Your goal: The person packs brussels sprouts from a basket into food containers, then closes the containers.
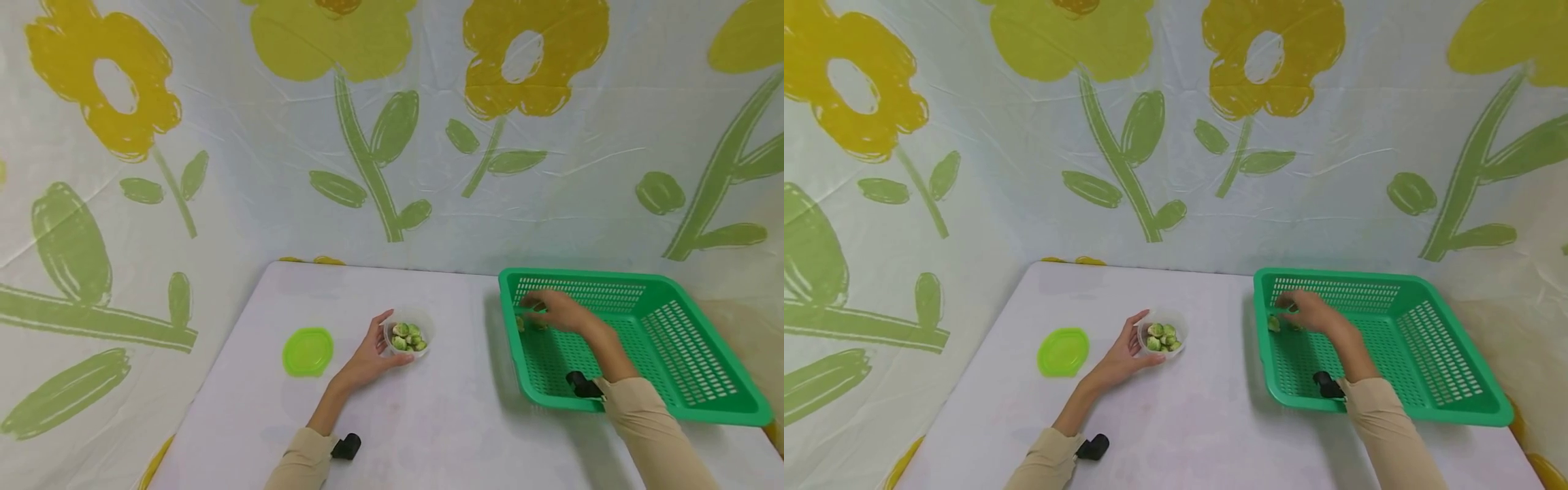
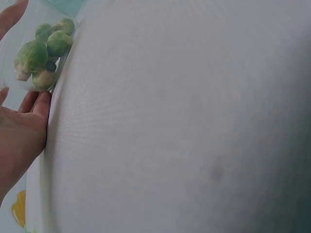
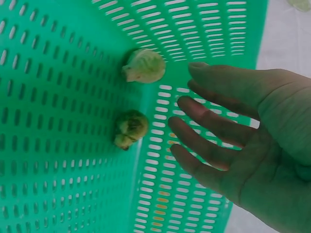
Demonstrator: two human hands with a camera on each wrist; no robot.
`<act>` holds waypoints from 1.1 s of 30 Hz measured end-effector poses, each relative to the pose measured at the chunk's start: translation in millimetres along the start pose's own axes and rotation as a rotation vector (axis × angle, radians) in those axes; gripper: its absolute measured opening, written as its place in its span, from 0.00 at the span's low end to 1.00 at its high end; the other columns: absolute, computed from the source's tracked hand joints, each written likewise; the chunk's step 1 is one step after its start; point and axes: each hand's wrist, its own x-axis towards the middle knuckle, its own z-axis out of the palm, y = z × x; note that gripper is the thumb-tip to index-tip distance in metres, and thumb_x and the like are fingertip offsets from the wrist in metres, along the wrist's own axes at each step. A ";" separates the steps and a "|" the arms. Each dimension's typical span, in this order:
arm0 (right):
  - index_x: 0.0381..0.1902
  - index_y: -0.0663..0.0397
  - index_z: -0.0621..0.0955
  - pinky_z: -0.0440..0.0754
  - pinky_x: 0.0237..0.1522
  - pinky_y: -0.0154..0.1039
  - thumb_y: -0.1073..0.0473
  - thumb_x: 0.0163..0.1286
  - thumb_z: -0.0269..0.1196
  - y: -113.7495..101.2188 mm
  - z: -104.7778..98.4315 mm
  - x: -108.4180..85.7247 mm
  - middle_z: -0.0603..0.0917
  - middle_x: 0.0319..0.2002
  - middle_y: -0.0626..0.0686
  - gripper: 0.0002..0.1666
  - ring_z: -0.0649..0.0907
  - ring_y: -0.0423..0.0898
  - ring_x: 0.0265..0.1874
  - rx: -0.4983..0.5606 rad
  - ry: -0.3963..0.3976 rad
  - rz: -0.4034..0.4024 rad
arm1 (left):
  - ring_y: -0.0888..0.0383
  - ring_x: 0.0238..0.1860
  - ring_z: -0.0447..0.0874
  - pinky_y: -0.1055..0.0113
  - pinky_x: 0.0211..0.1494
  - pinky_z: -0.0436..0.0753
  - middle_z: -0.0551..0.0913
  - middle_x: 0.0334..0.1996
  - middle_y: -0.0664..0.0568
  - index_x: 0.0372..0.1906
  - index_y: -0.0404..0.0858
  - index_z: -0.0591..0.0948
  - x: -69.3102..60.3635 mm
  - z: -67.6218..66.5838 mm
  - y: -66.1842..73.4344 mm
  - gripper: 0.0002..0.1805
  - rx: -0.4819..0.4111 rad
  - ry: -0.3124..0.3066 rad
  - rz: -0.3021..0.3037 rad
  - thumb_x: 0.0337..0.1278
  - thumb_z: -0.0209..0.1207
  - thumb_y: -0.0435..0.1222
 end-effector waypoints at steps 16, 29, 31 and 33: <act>0.50 0.77 0.81 0.84 0.49 0.61 0.66 0.69 0.68 6.7 7.0 4.1 0.84 0.46 0.70 0.17 0.83 0.70 0.47 0.030 -0.072 -0.062 | 0.48 0.78 0.58 0.49 0.80 0.57 0.64 0.72 0.42 0.81 0.57 0.51 0.3 0.3 0.8 0.56 -0.004 -0.012 0.008 0.56 0.76 0.44; 0.46 0.71 0.82 0.84 0.44 0.55 0.69 0.71 0.66 5.0 14.8 11.4 0.85 0.42 0.63 0.10 0.84 0.61 0.42 -0.021 -0.054 -0.057 | 0.47 0.78 0.58 0.48 0.80 0.58 0.64 0.72 0.42 0.82 0.56 0.50 -1.5 -0.5 0.6 0.57 0.006 -0.005 0.007 0.55 0.76 0.45; 0.45 0.70 0.82 0.84 0.42 0.54 0.69 0.70 0.66 4.8 15.4 12.0 0.85 0.40 0.62 0.08 0.84 0.59 0.40 -0.037 -0.044 -0.073 | 0.47 0.78 0.58 0.49 0.80 0.58 0.64 0.72 0.43 0.82 0.57 0.50 -1.8 -0.5 0.3 0.57 0.005 -0.005 0.004 0.56 0.76 0.45; 0.44 0.70 0.82 0.84 0.42 0.54 0.70 0.70 0.66 4.5 15.9 12.2 0.85 0.39 0.62 0.08 0.84 0.59 0.40 -0.038 -0.029 -0.089 | 0.48 0.78 0.57 0.49 0.80 0.58 0.64 0.72 0.43 0.82 0.57 0.50 -2.5 -0.5 0.4 0.57 0.003 -0.006 0.001 0.56 0.76 0.45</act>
